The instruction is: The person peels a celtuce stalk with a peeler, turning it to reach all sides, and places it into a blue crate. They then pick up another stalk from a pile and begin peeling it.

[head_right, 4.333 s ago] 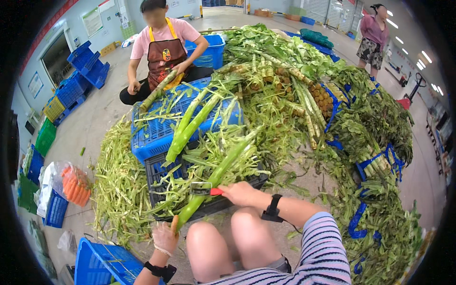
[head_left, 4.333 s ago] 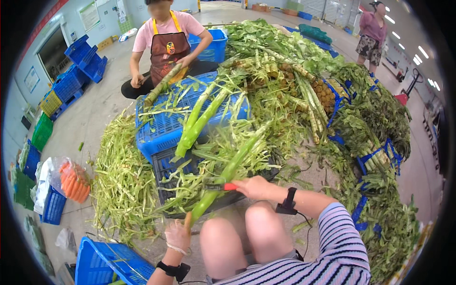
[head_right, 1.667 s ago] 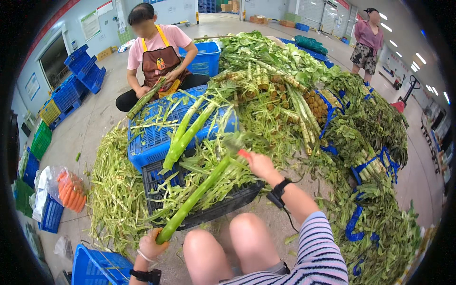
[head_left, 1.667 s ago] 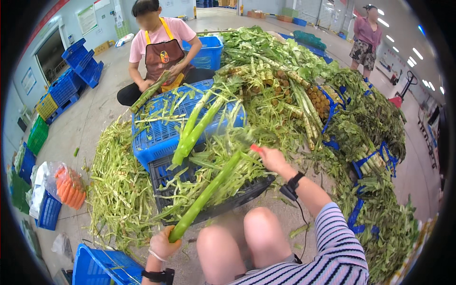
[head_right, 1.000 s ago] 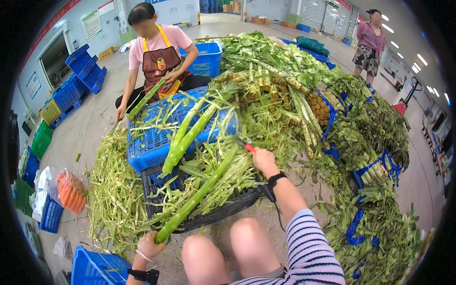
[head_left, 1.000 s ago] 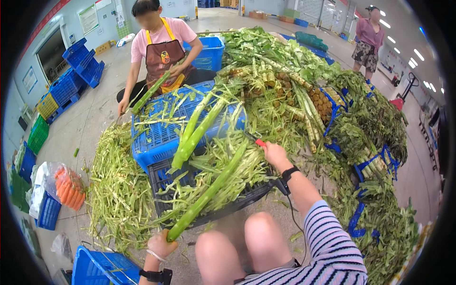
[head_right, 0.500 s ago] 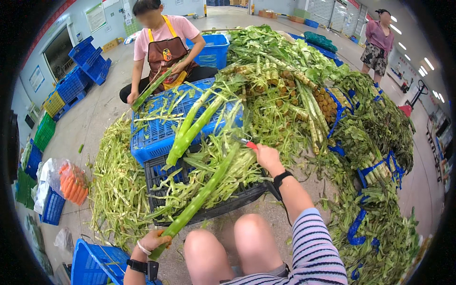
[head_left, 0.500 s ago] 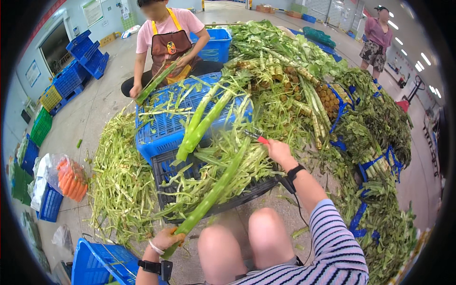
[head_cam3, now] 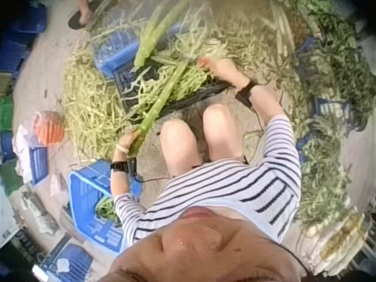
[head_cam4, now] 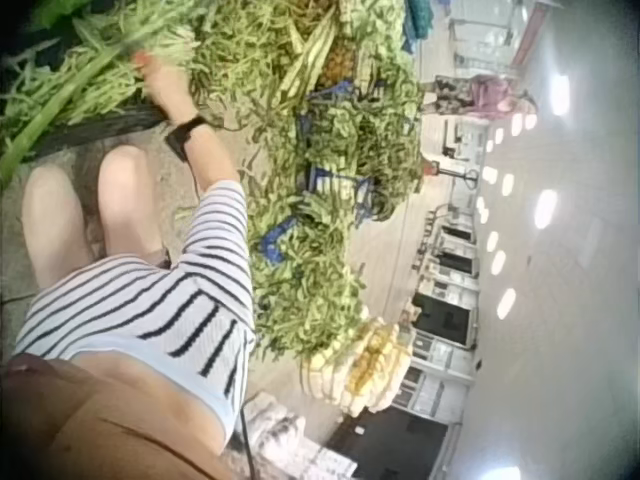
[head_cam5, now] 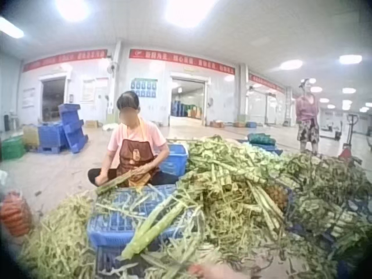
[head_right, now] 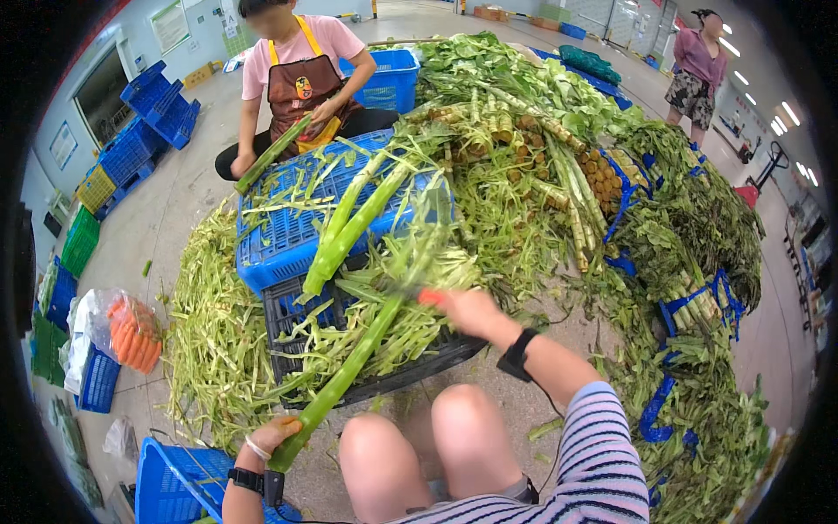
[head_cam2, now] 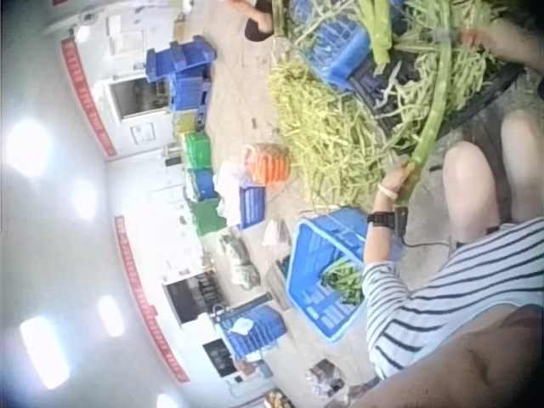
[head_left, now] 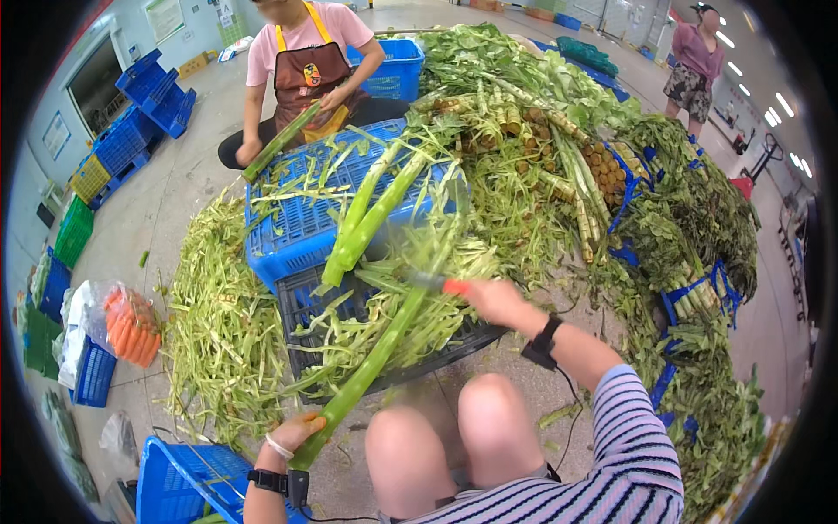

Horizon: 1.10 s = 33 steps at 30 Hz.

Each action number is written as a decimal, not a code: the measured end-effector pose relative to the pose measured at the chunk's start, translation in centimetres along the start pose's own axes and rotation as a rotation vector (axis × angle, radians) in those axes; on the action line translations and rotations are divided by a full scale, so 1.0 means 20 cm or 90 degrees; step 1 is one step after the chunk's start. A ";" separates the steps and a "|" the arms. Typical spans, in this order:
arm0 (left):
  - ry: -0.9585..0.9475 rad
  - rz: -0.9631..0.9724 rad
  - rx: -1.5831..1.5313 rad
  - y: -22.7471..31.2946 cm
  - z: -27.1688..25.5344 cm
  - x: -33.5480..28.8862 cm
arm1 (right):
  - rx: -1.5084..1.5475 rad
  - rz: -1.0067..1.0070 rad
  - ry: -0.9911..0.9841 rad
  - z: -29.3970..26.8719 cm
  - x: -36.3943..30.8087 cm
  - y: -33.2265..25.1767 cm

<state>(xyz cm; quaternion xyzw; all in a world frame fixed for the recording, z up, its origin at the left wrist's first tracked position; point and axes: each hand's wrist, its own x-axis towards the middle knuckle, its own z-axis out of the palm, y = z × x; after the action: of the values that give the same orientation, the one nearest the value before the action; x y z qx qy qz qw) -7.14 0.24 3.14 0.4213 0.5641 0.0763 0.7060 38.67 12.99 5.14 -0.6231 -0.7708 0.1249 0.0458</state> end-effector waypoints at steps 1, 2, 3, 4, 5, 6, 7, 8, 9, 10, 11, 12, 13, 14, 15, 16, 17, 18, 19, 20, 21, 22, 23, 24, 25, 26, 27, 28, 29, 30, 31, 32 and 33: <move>0.010 -0.019 -0.038 -0.01 0.00 0.01 | 0.027 -0.161 0.010 0.01 -0.07 -0.09; 0.009 -0.021 -0.039 0.01 0.01 0.00 | 0.042 -0.258 0.036 0.04 -0.13 -0.12; -0.018 -0.011 -0.062 0.04 0.01 -0.01 | 0.001 -0.191 0.035 0.03 -0.10 -0.11; -0.043 -0.001 -0.086 0.05 0.02 -0.03 | -0.040 -0.126 0.033 -0.01 -0.04 -0.08; -0.047 -0.003 -0.084 0.04 0.03 -0.04 | -0.019 0.003 0.056 -0.06 0.03 0.06; -0.041 -0.014 -0.084 0.05 0.04 -0.01 | -0.079 0.122 0.085 -0.08 0.12 0.23; -0.032 -0.030 -0.089 0.05 0.05 0.00 | -0.083 0.129 0.197 -0.12 0.15 0.32; -0.029 -0.030 -0.091 0.05 0.07 -0.01 | -0.080 0.166 0.228 -0.17 0.17 0.33; -0.011 -0.025 0.000 0.08 0.09 -0.02 | -0.051 0.169 0.170 -0.15 0.16 0.29; 0.007 -0.021 0.091 0.10 0.11 -0.03 | -0.022 0.171 0.111 -0.10 0.14 0.22; 0.007 -0.022 0.087 0.12 0.12 -0.02 | -0.043 0.073 0.027 0.00 0.11 0.15; -0.008 -0.012 0.067 0.12 0.12 -0.04 | -0.003 0.010 -0.038 -0.03 0.00 -0.11; -0.031 0.007 0.056 0.14 0.12 -0.04 | -0.026 -0.066 -0.110 0.00 -0.07 -0.24; -0.031 0.006 0.054 0.13 0.12 -0.04 | 0.099 -0.268 -0.094 0.02 -0.13 -0.31; -0.046 -0.013 0.030 0.11 0.11 -0.04 | 0.100 -0.325 -0.054 0.00 -0.13 -0.33; -0.060 -0.033 0.005 0.10 0.10 -0.03 | 0.101 -0.383 -0.015 -0.03 -0.12 -0.34; -0.063 -0.035 0.005 0.08 0.10 -0.03 | 0.028 -0.243 0.010 -0.04 -0.05 -0.24; -0.104 -0.043 -0.074 0.07 0.09 -0.03 | -0.044 -0.105 0.036 -0.04 0.04 -0.07; -0.146 -0.045 -0.150 0.07 0.09 -0.01 | -0.027 -0.014 0.097 -0.07 0.11 0.14; -0.145 -0.043 -0.151 0.07 0.09 0.01 | -0.007 0.074 0.155 -0.13 0.13 0.22; -0.171 -0.043 -0.166 0.08 0.09 0.02 | -0.009 0.073 0.157 -0.12 0.14 0.22; -0.197 -0.044 -0.181 0.08 0.10 0.04 | -0.044 0.080 0.133 -0.09 0.14 0.22; -0.196 -0.046 -0.185 0.06 0.10 0.03 | -0.076 0.085 0.102 -0.06 0.13 0.15; -0.189 -0.031 -0.180 0.01 0.08 0.01 | -0.053 -0.002 0.010 -0.11 0.07 -0.06; -0.195 -0.006 -0.163 0.01 0.08 0.03 | -0.039 -0.122 0.053 0.00 0.03 -0.09; -0.198 -0.004 -0.161 0.01 0.08 0.03 | 0.029 -0.249 0.072 0.03 -0.02 -0.14; -0.188 -0.027 -0.160 0.01 0.08 0.01 | 0.016 -0.230 0.061 0.01 -0.01 -0.13; -0.177 -0.050 -0.160 0.00 0.07 0.01 | 0.004 -0.212 0.049 -0.03 0.02 -0.11; -0.199 -0.051 -0.195 -0.05 0.06 0.00 | 0.060 -0.065 0.085 -0.05 0.10 0.07; -0.202 -0.054 -0.194 -0.06 0.07 -0.01 | 0.033 0.025 0.113 -0.06 0.16 0.23; -0.199 -0.048 -0.201 -0.03 0.08 0.02 | 0.012 0.119 0.136 -0.07 0.22 0.40; -0.193 -0.049 -0.213 -0.03 0.08 0.02 | -0.087 0.152 0.144 -0.09 0.23 0.40; -0.199 -0.054 -0.208 -0.06 0.08 0.04 | -0.085 0.149 0.143 -0.08 0.23 0.36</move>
<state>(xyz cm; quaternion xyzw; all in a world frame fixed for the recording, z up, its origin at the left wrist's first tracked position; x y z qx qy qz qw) -5.99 -0.82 1.74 0.2842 0.4450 0.0705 0.8463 44.93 19.09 4.48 -0.7200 -0.6899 0.0075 0.0749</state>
